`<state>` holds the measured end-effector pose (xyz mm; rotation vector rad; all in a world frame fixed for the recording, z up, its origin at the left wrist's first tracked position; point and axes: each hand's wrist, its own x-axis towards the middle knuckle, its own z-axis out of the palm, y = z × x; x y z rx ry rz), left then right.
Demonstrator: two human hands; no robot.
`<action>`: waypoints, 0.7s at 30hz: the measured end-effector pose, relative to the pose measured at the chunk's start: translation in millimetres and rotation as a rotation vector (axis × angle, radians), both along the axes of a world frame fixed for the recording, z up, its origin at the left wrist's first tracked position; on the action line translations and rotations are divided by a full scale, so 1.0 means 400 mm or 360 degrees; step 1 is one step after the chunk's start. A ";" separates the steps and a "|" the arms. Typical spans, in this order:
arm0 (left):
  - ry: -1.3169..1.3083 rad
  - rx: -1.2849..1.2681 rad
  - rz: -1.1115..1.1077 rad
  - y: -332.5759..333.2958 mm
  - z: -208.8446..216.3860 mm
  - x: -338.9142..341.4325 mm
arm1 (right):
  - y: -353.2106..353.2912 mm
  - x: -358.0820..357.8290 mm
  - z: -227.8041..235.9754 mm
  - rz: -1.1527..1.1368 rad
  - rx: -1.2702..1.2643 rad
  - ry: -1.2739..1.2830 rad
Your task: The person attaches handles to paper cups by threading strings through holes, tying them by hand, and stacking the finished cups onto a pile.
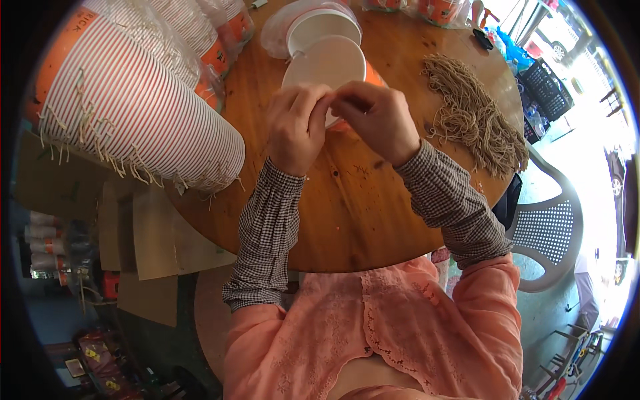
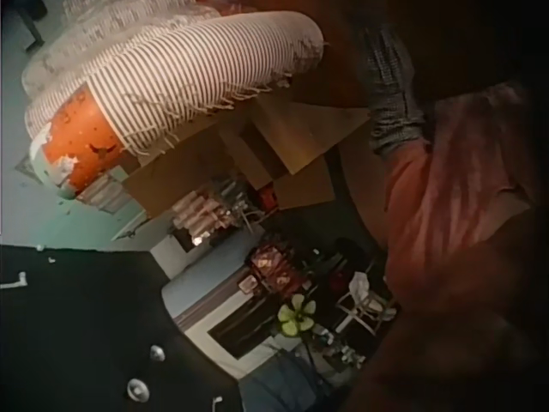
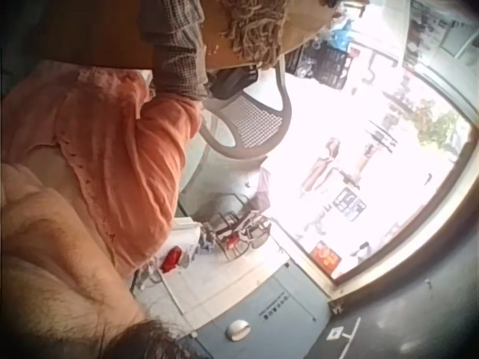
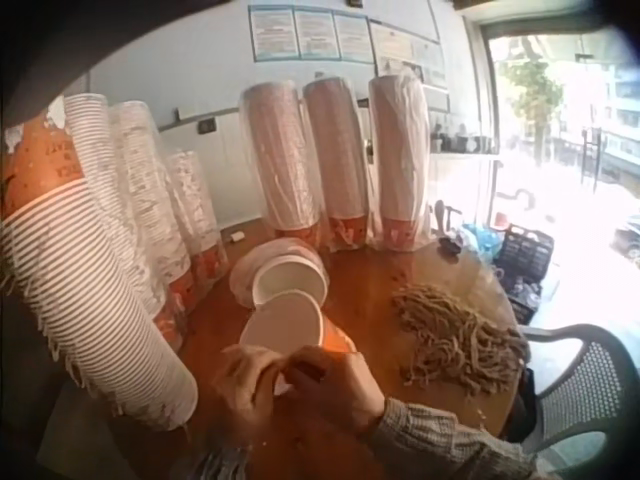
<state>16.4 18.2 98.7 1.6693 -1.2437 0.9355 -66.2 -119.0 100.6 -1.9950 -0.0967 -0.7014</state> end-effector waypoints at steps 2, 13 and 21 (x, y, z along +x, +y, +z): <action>-0.0011 -0.0134 0.0047 -0.013 0.044 -0.010 | -0.018 0.009 0.016 0.0104 0.0569 0.0000; 0.1002 0.0070 0.0045 -0.057 -0.020 -0.147 | -0.050 -0.050 -0.025 0.0246 0.1008 0.0044; 0.1285 0.0251 -0.0129 -0.082 -0.034 -0.129 | -0.112 -0.089 -0.027 0.0055 0.0492 0.0048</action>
